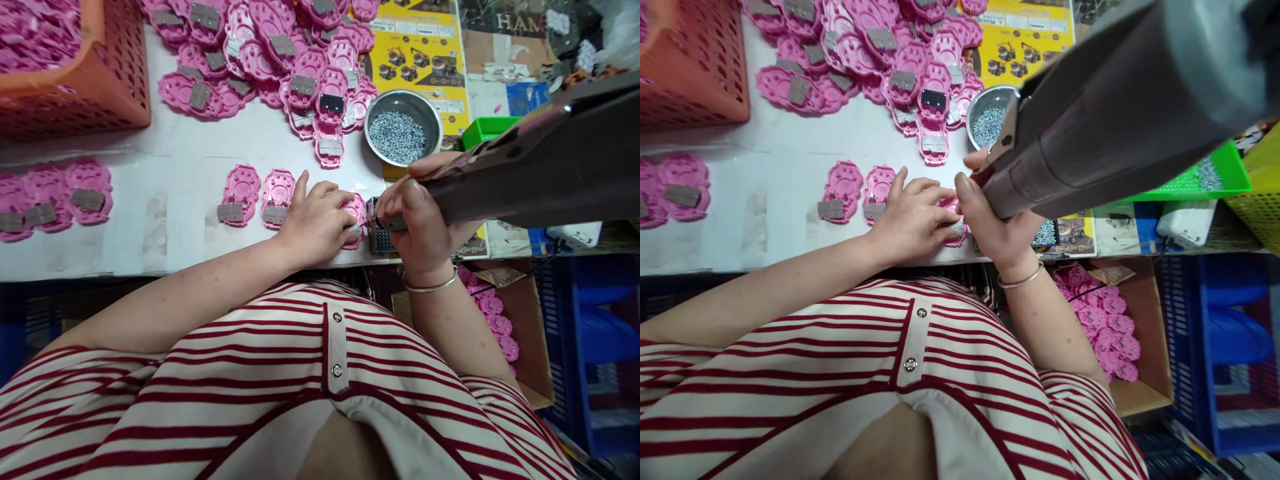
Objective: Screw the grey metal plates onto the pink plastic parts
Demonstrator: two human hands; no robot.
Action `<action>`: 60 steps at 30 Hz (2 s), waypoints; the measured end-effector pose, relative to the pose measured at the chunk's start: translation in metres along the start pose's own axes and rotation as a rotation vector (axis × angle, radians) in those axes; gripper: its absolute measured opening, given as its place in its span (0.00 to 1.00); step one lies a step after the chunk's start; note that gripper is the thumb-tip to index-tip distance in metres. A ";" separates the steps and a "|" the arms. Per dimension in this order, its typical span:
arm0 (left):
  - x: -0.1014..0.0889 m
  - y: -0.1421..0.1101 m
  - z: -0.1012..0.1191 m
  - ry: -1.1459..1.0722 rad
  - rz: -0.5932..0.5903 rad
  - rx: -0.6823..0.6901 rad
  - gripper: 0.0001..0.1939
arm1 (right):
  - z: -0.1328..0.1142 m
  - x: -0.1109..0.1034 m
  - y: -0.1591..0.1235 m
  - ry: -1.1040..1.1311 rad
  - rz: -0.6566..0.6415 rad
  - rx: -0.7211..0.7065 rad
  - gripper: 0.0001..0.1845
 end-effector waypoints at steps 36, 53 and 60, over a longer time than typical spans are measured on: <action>-0.002 -0.015 -0.003 0.031 0.008 0.012 0.19 | -0.058 -0.024 0.019 0.057 0.291 -0.379 0.06; -0.001 -0.027 -0.003 0.169 0.047 0.050 0.21 | -0.038 0.009 -0.020 0.218 0.128 -0.036 0.16; -0.001 -0.028 -0.002 0.147 0.060 0.055 0.19 | -0.037 0.013 -0.019 0.232 0.132 -0.074 0.15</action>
Point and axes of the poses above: each hand's wrist, its own y-axis towards the middle knuckle, its own x-axis out of the palm, z = x × y, the point moved 6 cm from there along y, towards the middle knuckle, and after that the axes turned 9 degrees about y, right-handed, at the moved point
